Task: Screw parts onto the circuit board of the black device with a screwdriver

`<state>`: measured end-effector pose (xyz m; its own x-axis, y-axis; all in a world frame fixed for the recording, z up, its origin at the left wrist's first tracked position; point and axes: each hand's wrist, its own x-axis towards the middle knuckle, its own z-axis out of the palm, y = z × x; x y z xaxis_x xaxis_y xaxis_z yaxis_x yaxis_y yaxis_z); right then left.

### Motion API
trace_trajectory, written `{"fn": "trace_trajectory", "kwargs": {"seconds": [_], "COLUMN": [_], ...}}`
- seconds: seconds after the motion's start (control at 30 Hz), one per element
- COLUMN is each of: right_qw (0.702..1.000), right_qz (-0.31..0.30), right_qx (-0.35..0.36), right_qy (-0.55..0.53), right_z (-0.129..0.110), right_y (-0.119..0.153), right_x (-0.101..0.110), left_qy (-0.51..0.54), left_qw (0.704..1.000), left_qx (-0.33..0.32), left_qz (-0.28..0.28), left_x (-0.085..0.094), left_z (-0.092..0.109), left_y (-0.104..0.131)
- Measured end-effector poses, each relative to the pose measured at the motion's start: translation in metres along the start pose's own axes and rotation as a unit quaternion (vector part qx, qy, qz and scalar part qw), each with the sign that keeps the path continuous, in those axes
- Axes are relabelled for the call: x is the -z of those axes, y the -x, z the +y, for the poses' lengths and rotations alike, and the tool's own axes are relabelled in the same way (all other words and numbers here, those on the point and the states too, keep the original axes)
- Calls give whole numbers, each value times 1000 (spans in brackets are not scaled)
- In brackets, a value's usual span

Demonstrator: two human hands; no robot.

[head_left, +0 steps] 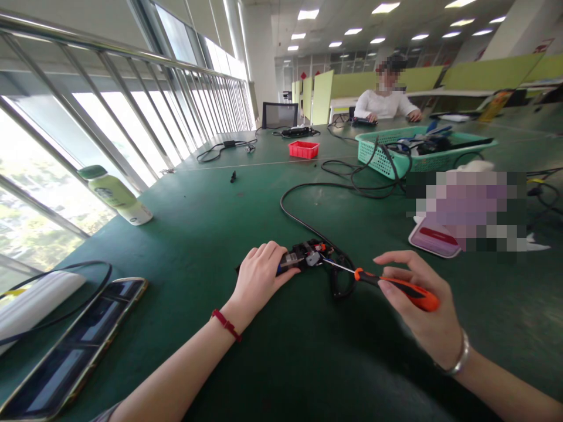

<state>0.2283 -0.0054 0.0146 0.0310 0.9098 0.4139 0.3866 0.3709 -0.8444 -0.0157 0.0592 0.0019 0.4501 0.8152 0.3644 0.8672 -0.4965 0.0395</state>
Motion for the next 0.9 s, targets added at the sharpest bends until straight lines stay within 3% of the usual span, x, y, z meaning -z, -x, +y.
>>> {"fn": "trace_trajectory", "kwargs": {"seconds": [0.13, 0.3, 0.63, 0.73, 0.83, 0.9], "right_qw": [1000, 993, 999, 1000, 996, 996], "right_qz": [21, 92, -14, 6, 68, 70], "right_qx": [1, 23, -51, -14, 38, 43], "right_qy": [22, -67, -10, -6, -37, -43], "right_z": [3, 9, 4, 6, 7, 7], "right_y": [1, 0, 1, 1, 0, 0], "right_x": [-1, -4, 0, -1, -3, -4], "left_qy": [-6, -7, -6, -2, 1, -1], "left_qw": [1000, 1000, 1000, 1000, 1000, 1000], "left_qx": [-4, -4, 0, 2, 0, -2], "left_qz": [5, 6, 1, -5, 0, 4], "left_x": [-1, 0, 0, 0, 1, 2], "left_z": [-1, 0, 0, 0, 1, 1], "left_y": [0, 0, 0, 0, 0, 0]}}
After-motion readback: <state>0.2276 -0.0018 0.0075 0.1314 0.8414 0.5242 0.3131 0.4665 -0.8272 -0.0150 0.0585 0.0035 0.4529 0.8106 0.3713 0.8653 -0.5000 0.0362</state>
